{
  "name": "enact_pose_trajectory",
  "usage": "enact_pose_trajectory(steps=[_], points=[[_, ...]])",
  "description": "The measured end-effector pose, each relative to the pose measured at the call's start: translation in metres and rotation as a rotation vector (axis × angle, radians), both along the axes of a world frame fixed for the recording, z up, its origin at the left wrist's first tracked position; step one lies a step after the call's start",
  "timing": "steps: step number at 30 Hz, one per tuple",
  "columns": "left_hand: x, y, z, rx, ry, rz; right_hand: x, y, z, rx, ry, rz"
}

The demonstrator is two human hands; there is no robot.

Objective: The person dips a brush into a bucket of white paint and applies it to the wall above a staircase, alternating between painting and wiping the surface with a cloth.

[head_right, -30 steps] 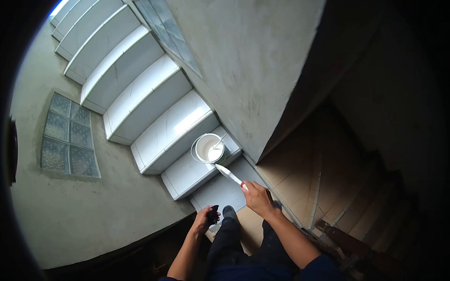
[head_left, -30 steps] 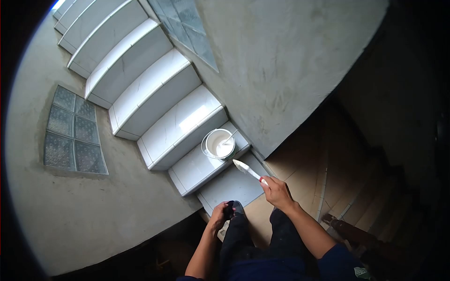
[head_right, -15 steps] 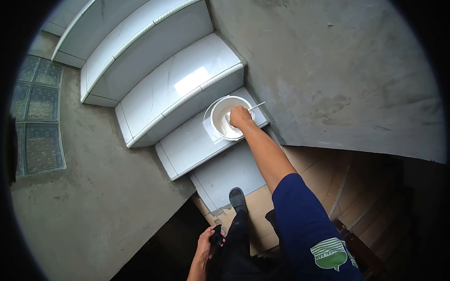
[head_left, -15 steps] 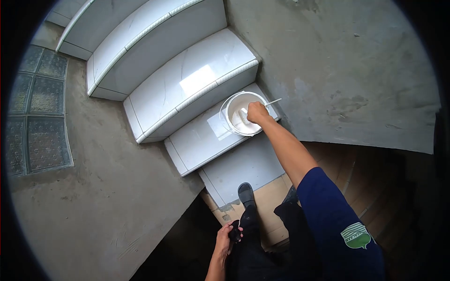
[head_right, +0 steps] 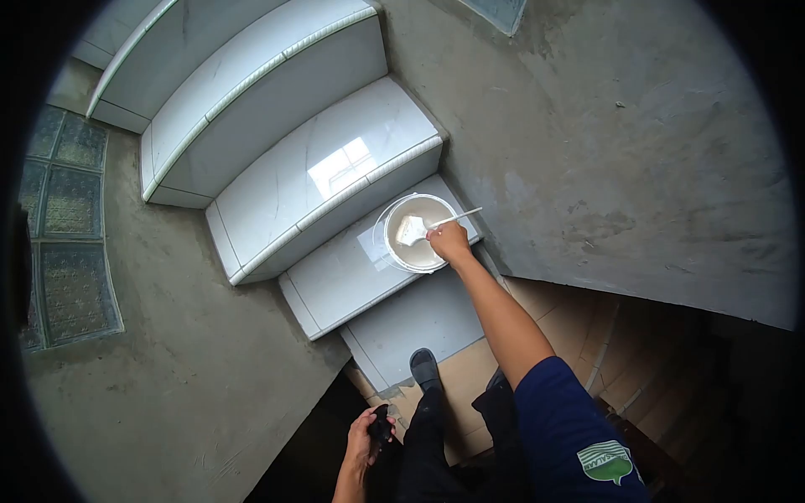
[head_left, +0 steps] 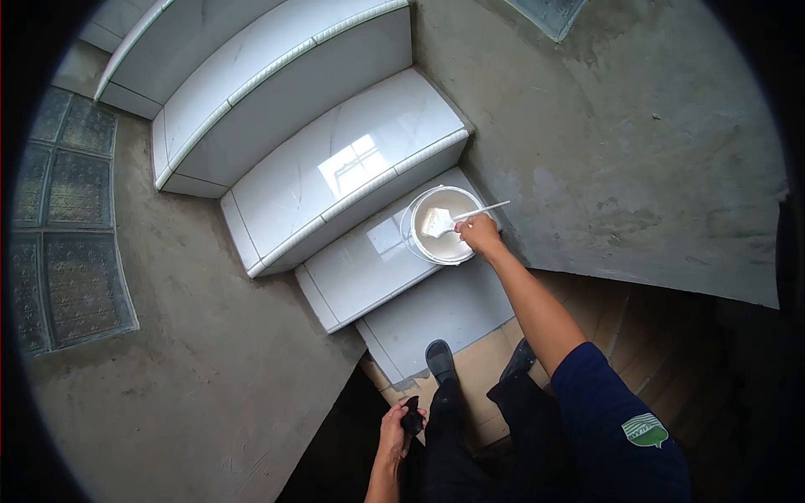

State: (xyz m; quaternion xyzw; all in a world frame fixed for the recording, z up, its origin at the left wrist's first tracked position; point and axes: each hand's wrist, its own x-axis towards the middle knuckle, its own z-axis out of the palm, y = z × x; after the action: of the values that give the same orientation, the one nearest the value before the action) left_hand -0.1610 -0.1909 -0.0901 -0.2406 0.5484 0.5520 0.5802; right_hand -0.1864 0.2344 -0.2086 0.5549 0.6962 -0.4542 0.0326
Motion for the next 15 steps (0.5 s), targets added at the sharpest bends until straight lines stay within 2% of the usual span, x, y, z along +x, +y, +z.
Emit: enact_pose_trajectory(steps=[2,5,9,15], points=[[-0.003,0.006,0.001,0.005,-0.005,-0.015,-0.007,-0.003,-0.017,-0.112,0.063,-0.133],[-0.005,0.008,0.003,-0.006,-0.01,-0.033,-0.012,-0.01,-0.025,-0.324,0.304,-0.383],[-0.004,0.0,0.002,0.007,0.002,-0.054,0.025,-0.025,-0.022,-0.447,0.551,-0.46],[-0.008,0.013,0.026,0.054,0.024,-0.069,0.102,-0.071,0.05,-0.687,0.771,-0.567]])
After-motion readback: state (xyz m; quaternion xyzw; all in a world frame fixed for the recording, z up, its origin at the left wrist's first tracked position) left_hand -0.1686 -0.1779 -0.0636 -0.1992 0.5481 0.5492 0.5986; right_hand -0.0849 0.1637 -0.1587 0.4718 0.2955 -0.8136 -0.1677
